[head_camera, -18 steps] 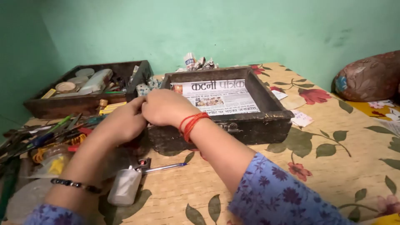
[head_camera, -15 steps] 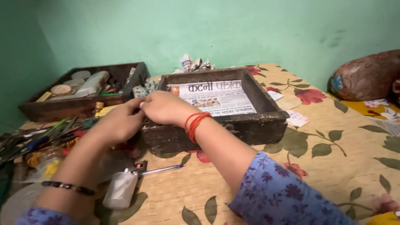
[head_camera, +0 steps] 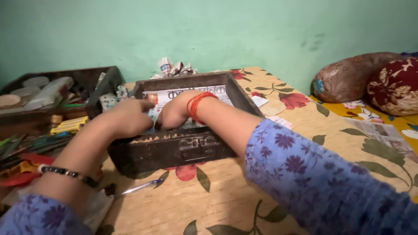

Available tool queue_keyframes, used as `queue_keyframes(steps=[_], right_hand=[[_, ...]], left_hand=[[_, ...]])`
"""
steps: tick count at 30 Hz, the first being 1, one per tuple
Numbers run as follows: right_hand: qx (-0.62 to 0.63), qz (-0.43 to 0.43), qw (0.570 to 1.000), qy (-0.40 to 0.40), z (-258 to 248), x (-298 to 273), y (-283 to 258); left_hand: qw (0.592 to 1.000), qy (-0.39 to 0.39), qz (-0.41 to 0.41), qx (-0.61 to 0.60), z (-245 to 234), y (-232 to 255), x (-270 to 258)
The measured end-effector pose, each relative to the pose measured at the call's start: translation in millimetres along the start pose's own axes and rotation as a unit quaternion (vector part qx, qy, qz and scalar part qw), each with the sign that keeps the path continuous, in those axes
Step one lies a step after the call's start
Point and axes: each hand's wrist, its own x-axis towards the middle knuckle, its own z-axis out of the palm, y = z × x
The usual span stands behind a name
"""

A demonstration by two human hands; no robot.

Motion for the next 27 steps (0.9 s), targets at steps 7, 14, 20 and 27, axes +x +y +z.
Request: queue_keyframes(steps=[7, 14, 20, 27], right_hand=[[0.019, -0.021, 1.000, 0.006, 2.4, 18.1, 38.9], [-0.040, 0.046, 0.998, 0.008, -19.4, 29.1, 54.7], [-0.085, 0.053, 0.992, 0.075, -4.3, 62.8, 99.5], [-0.034, 0.029, 0.998, 0.045, 14.6, 41.0, 143.1]], left_hand=[[0.957, -0.189, -0.070, 0.208, -15.8, 38.0, -0.8], [0.942, -0.189, -0.047, 0.273, -21.4, 40.7, 37.6], [0.926, -0.183, -0.053, 0.325, -23.6, 66.9, 60.7], [0.925, -0.258, -0.029, 0.277, 19.7, 48.9, 93.1]])
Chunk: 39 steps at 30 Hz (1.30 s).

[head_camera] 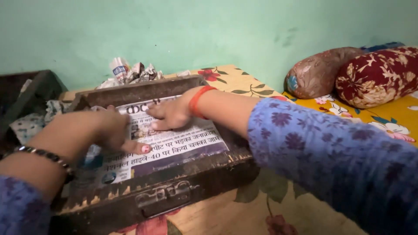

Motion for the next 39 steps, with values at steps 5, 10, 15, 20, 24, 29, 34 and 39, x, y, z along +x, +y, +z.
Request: queue_keyframes(steps=[5, 10, 15, 20, 24, 29, 34, 39], right_hand=[[0.007, 0.032, 0.999, -0.011, 7.1, -23.3, 14.8], [-0.019, 0.139, 0.990, -0.025, 5.2, -34.6, 1.2], [-0.055, 0.183, 0.981, -0.005, 11.8, -26.8, 6.0], [-0.078, 0.153, 0.981, -0.092, -13.6, -90.1, -24.2], [-0.179, 0.145, 0.963, -0.139, -16.2, -102.2, -37.3], [-0.201, 0.153, 0.957, -0.140, -17.4, -120.2, -52.4], [-0.212, 0.151, 0.958, -0.123, -15.1, -120.9, -53.5], [-0.191, 0.130, 0.963, -0.135, -12.6, -115.5, -51.1]], left_hand=[[0.998, -0.007, 0.022, -0.050, 16.9, -12.1, 12.4], [0.999, -0.001, 0.022, -0.025, 25.1, -17.4, 31.0], [1.000, -0.008, 0.000, -0.016, 25.5, -16.5, 31.8], [0.999, -0.032, 0.027, -0.006, 20.7, -14.0, 22.5], [0.986, -0.154, 0.048, 0.036, 2.9, -0.3, -12.0], [0.978, -0.200, 0.049, 0.034, -8.9, 8.2, -48.7], [0.980, -0.183, 0.066, 0.050, 1.4, 4.3, -53.7], [0.988, -0.133, 0.062, 0.056, 1.7, 6.8, -63.4]])
